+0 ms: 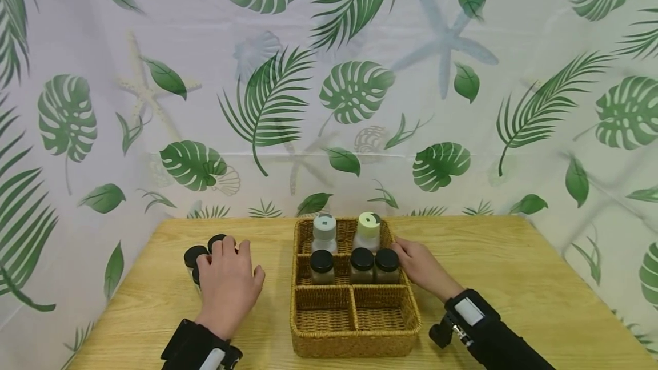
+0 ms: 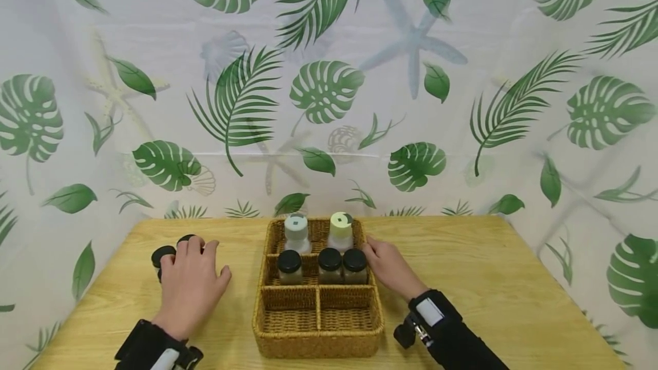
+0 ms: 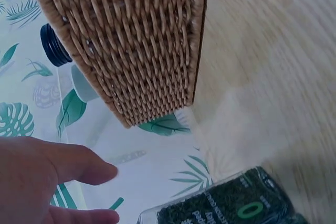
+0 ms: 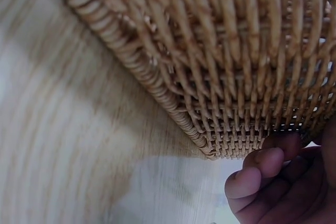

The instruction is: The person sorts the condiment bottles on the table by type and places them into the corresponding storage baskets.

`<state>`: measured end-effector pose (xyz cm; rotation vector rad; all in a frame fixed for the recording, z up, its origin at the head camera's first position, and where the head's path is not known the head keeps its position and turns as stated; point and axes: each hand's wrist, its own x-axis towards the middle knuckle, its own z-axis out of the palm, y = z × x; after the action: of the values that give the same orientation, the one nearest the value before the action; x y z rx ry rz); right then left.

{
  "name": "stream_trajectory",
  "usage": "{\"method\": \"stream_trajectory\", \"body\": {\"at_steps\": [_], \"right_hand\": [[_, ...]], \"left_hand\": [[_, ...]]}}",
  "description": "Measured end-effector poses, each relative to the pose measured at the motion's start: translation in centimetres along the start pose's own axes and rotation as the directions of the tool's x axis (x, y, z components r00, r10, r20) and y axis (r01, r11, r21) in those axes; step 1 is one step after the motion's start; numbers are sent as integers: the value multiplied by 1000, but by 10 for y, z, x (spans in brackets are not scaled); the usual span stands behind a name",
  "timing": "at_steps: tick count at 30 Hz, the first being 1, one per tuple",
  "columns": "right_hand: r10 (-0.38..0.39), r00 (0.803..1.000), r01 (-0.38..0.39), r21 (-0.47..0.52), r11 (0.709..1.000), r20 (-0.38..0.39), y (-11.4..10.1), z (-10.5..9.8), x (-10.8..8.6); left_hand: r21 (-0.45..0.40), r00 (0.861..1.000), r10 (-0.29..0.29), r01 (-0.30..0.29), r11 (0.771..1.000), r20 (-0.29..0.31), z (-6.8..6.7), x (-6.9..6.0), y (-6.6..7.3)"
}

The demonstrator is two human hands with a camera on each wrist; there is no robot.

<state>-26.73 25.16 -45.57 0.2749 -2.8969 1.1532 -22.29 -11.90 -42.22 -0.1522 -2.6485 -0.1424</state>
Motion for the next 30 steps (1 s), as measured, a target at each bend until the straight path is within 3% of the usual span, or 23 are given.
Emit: {"method": "stream_trajectory", "body": {"at_steps": [9, 17, 24, 30], "right_hand": [[4, 1000, -4, 0, 1000, 8, -1, 1, 0], [0, 1000, 0, 0, 1000, 0, 2, 1, 1], [15, 1000, -16, 26, 1000, 2, 2, 2, 1], [17, 1000, -17, 27, 999, -4, 1, 2, 0]], "left_hand": [[10, 994, 26, -25, 1000, -103, -6, 1, -8], [-56, 996, 66, -69, 996, -57, -11, 3, -9], [-23, 991, 110, -112, 993, -81, -14, 1, -6], [-44, 990, 122, -125, 991, -78, -17, 4, -6]]}}
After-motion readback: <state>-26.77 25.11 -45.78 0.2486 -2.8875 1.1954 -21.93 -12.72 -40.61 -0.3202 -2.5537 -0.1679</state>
